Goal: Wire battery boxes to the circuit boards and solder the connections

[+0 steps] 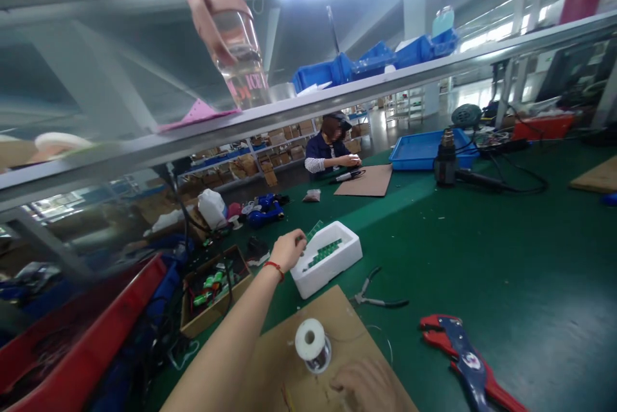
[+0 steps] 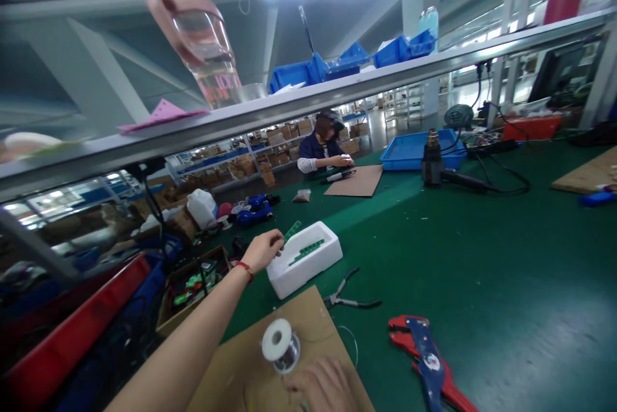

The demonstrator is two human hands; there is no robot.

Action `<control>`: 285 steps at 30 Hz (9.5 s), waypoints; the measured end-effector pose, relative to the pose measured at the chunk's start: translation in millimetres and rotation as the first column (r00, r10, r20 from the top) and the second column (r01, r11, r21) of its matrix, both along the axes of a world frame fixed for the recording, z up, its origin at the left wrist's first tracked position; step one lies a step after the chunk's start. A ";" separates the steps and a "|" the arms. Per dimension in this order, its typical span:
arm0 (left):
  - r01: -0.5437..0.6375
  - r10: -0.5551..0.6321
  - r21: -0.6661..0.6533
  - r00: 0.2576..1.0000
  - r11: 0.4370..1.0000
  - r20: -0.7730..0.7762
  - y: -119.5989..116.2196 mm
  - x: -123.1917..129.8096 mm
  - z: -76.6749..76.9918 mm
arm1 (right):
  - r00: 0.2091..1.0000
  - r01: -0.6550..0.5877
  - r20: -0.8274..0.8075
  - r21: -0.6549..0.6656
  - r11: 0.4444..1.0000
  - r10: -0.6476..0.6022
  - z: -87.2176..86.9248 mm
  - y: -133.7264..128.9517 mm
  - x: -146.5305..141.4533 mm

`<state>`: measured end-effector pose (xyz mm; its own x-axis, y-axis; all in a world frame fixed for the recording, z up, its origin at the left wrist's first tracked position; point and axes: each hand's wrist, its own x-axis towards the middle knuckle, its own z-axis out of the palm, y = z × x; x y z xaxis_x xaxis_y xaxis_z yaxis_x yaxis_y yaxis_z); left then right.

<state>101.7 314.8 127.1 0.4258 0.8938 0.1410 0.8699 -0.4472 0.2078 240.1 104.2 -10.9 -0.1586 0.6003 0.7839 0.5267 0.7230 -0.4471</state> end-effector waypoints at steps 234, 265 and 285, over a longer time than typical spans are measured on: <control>-0.016 -0.114 0.339 0.926 0.941 0.360 -329.4 -121.0 -93.9 | 0.885 -0.256 0.041 -0.790 0.558 0.464 66.6 -50.7 -49.2; -0.106 0.077 0.043 0.896 0.993 0.437 -285.9 -82.5 -45.4 | 0.907 -0.374 -0.111 -0.659 0.653 0.407 49.7 -60.2 -53.6; -0.118 0.120 -0.036 0.862 0.992 0.493 -291.2 -81.2 -56.8 | 0.906 -0.416 -0.236 -0.652 0.634 0.352 47.8 -57.4 -53.0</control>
<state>20.5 23.6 70.3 0.1918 0.9343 0.3005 0.7000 -0.3448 0.6254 187.2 46.7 36.9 -0.4558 0.8647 0.2113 0.2116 0.3358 -0.9179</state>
